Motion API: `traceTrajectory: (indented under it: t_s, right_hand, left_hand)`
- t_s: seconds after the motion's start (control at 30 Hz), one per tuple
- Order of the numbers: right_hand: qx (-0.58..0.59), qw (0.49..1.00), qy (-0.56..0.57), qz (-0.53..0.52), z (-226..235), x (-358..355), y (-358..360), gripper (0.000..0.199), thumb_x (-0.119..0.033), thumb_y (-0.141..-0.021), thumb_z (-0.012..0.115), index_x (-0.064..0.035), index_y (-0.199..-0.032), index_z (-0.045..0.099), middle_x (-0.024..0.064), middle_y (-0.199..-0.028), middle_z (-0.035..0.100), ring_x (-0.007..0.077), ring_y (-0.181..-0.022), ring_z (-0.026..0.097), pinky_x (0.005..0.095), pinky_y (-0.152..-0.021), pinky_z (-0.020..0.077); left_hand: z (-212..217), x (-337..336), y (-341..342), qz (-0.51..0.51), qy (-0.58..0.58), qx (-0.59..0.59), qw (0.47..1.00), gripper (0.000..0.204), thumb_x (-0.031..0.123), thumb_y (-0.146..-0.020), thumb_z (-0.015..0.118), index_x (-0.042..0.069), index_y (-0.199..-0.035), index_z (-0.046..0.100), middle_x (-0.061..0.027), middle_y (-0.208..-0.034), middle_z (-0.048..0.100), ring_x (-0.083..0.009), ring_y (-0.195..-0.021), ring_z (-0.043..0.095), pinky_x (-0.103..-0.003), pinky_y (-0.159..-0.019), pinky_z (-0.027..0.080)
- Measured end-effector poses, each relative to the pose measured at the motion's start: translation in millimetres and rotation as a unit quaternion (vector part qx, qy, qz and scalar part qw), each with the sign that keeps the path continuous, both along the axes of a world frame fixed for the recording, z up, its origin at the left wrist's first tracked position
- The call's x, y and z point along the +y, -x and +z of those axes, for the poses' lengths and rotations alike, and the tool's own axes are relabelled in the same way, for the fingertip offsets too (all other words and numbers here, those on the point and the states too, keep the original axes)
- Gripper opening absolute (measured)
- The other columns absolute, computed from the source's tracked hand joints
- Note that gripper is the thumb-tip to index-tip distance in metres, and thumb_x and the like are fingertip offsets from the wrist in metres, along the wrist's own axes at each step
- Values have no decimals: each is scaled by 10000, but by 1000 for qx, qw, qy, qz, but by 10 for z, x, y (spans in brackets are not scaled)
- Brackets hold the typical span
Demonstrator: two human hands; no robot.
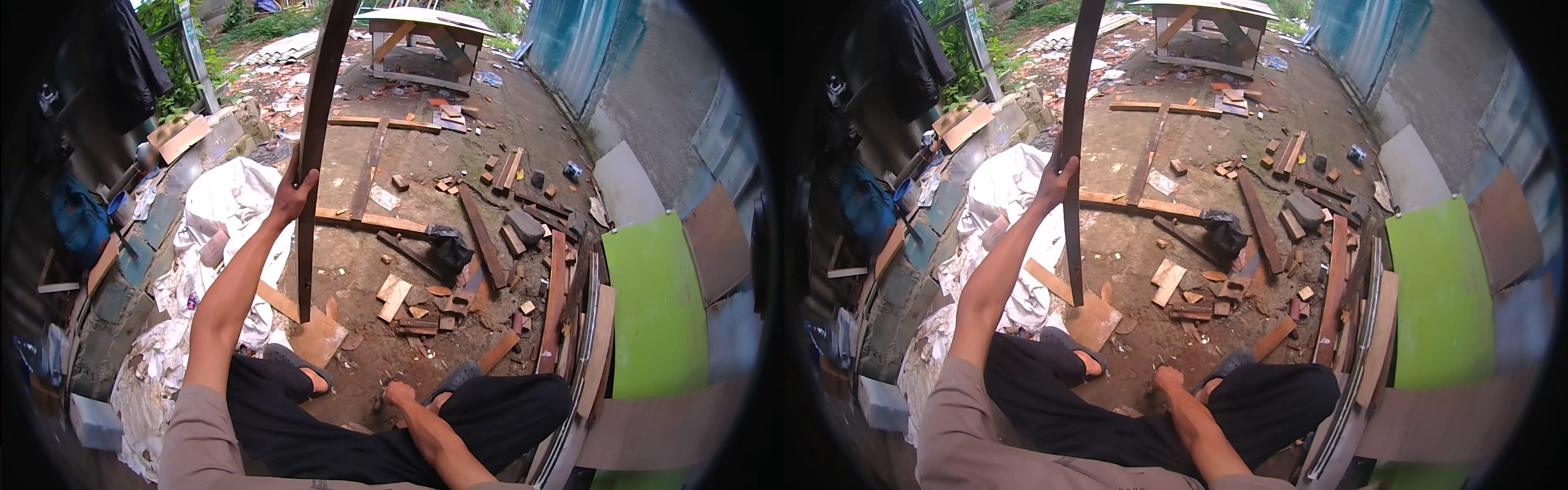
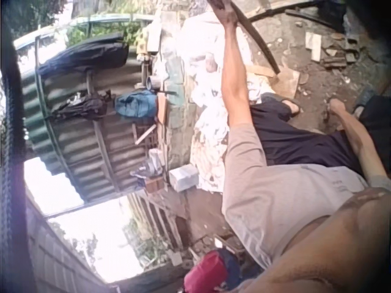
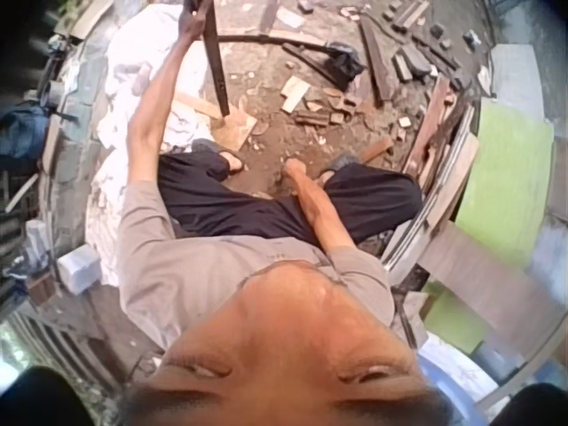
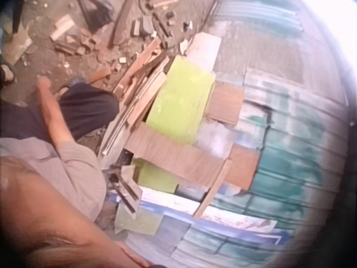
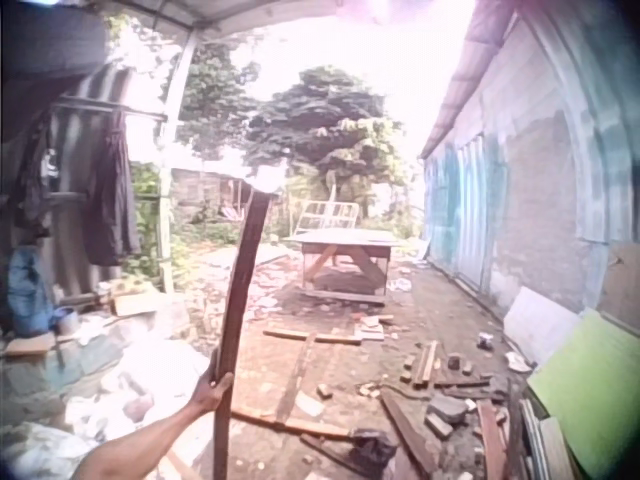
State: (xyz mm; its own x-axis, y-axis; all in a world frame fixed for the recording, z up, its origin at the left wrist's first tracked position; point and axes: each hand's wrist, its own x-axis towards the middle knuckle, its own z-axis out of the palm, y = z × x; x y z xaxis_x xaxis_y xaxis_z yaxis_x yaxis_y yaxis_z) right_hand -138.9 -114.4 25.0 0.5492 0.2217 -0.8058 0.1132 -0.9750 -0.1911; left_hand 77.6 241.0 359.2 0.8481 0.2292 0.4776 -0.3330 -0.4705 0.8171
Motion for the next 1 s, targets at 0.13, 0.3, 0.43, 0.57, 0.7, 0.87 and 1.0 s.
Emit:
traceTrajectory:
  t_s: [0.13,0.3,0.43,0.57,0.7,0.87,1.0]
  right_hand:
    - [-4,999,-22,-29,22,26,-112,379,-211,-790,645,-70,-1137,708,133,-1222,667,306,-1136,641,412,-923,528]
    - [27,994,-65,-85,88,10,-164,408,-230,-764,629,-20,-1109,695,184,-1145,684,335,-1066,666,430,-863,539]
    - [60,994,-81,-33,-109,-35,-250,398,-298,-748,670,-24,-1034,714,182,-1043,707,328,-985,684,433,-839,535]
    - [24,973,-146,-178,-272,-193,-455,521,-402,-748,711,-15,-1096,692,204,-1072,692,344,-1002,667,419,-862,519]
    - [-318,803,-305,-401,295,-238,-810,351,-239,-867,642,19,-1102,609,221,-1039,634,377,-985,611,449,-864,473]
    - [-569,705,-302,-298,1118,-504,-1265,306,-169,-856,666,-9,-1102,583,159,-1113,556,351,-1100,515,457,-947,397]
    - [-594,747,-272,-117,1664,-461,-1298,484,-208,-793,740,-43,-1208,553,150,-1226,513,341,-1213,447,485,-1021,335]
  left_hand:
    - [-71,-293,3,-100,-111,122,981,816,466,-921,585,245,-1574,148,-216,-1491,416,-324,-1353,436,-372,-1115,325]
    - [-623,-453,136,-193,-209,223,933,761,524,-896,570,306,-1548,242,-212,-1425,497,-369,-1285,503,-415,-1092,372]
    - [-876,-598,391,-228,-265,336,875,737,611,-884,525,368,-1529,264,-227,-1343,562,-404,-1206,560,-482,-1047,425]
    - [-963,-615,550,-273,-301,374,834,744,529,-862,557,343,-1529,282,-229,-1302,590,-386,-1143,593,-459,-1003,440]
    - [-897,-481,876,-269,-307,412,814,705,461,-837,573,313,-1496,372,-230,-1221,636,-366,-1065,626,-440,-956,469]
    - [-847,-442,1029,-281,-290,473,783,666,447,-824,580,277,-1455,454,-215,-1183,660,-342,-1041,635,-428,-951,473]
    - [-1139,-271,1150,-297,-274,467,786,664,513,-837,582,282,-1448,465,-227,-1185,655,-359,-1033,638,-431,-943,474]
